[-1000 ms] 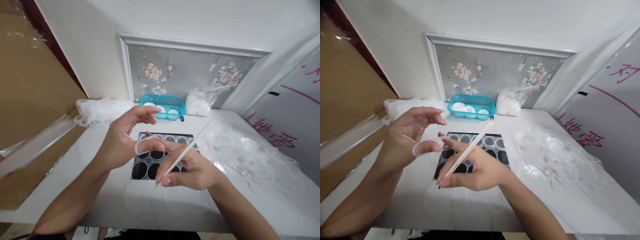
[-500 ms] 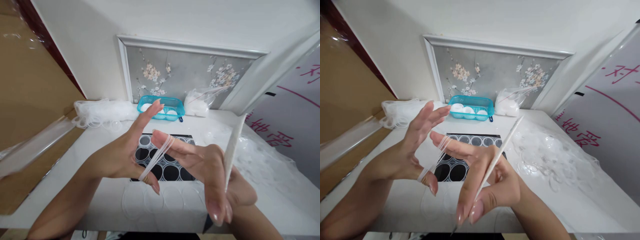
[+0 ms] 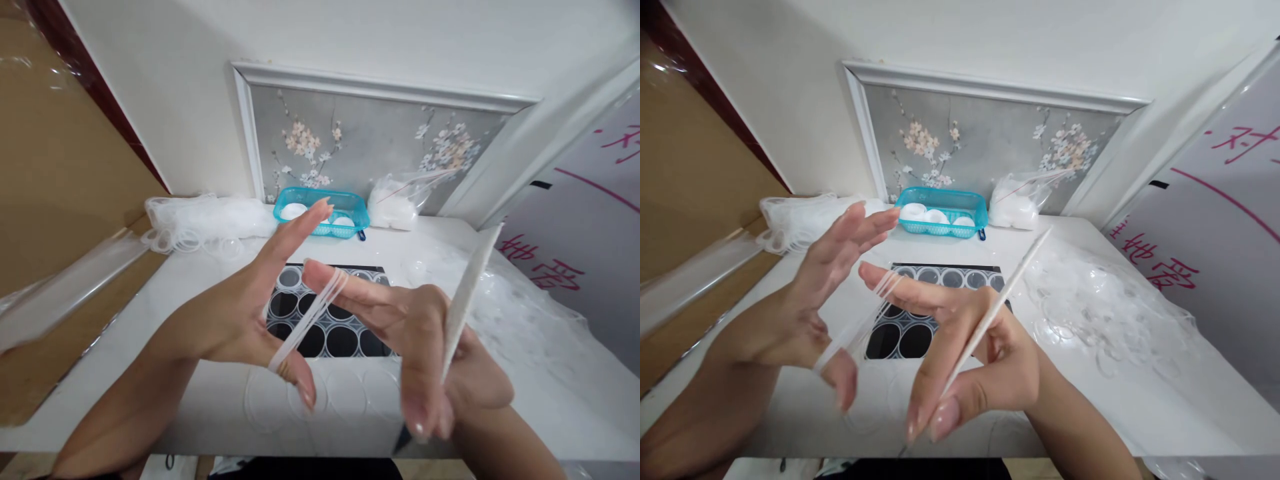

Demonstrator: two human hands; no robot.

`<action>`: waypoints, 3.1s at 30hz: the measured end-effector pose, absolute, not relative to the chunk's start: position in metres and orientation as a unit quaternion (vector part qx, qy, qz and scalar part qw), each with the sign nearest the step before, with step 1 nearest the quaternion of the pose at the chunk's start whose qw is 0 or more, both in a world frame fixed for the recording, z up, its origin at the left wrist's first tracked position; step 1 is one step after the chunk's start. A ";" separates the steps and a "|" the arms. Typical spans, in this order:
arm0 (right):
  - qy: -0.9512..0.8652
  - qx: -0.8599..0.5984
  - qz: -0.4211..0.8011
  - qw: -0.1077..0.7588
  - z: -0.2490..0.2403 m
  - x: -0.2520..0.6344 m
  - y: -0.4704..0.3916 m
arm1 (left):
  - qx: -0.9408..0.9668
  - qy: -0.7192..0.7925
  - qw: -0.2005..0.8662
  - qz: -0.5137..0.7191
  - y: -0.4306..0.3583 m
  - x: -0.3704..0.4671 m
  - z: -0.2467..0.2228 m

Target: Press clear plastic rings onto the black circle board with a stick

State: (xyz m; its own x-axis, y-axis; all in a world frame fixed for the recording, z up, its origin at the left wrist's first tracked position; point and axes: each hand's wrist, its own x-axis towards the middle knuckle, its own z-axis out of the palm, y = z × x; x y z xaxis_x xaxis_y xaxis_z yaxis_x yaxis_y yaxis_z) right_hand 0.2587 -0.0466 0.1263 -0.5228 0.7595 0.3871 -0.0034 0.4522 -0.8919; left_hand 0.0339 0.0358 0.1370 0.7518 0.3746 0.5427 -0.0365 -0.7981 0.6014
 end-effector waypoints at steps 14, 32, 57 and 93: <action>-0.641 -0.156 0.615 0.432 0.108 0.261 -0.027 | 0.754 0.281 0.479 0.351 0.080 0.059 0.108; -0.471 -0.144 0.695 0.523 0.115 0.267 -0.018 | 0.795 0.220 0.518 0.227 0.052 0.057 0.118; -0.489 -0.201 0.677 0.512 0.116 0.268 -0.023 | 0.867 0.271 0.257 0.329 0.017 0.051 0.138; -0.547 -0.266 0.656 0.447 0.083 0.275 -0.022 | 0.520 0.175 0.665 0.506 0.073 0.076 0.098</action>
State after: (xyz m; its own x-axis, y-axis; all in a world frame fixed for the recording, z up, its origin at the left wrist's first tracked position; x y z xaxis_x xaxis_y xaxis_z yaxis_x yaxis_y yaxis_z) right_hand 0.2749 -0.0218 0.0828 -0.4598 0.8770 0.1396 -0.2955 -0.0029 -0.9553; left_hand 0.0757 0.0732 0.0982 0.4259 0.8555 0.2945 -0.4915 -0.0545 0.8692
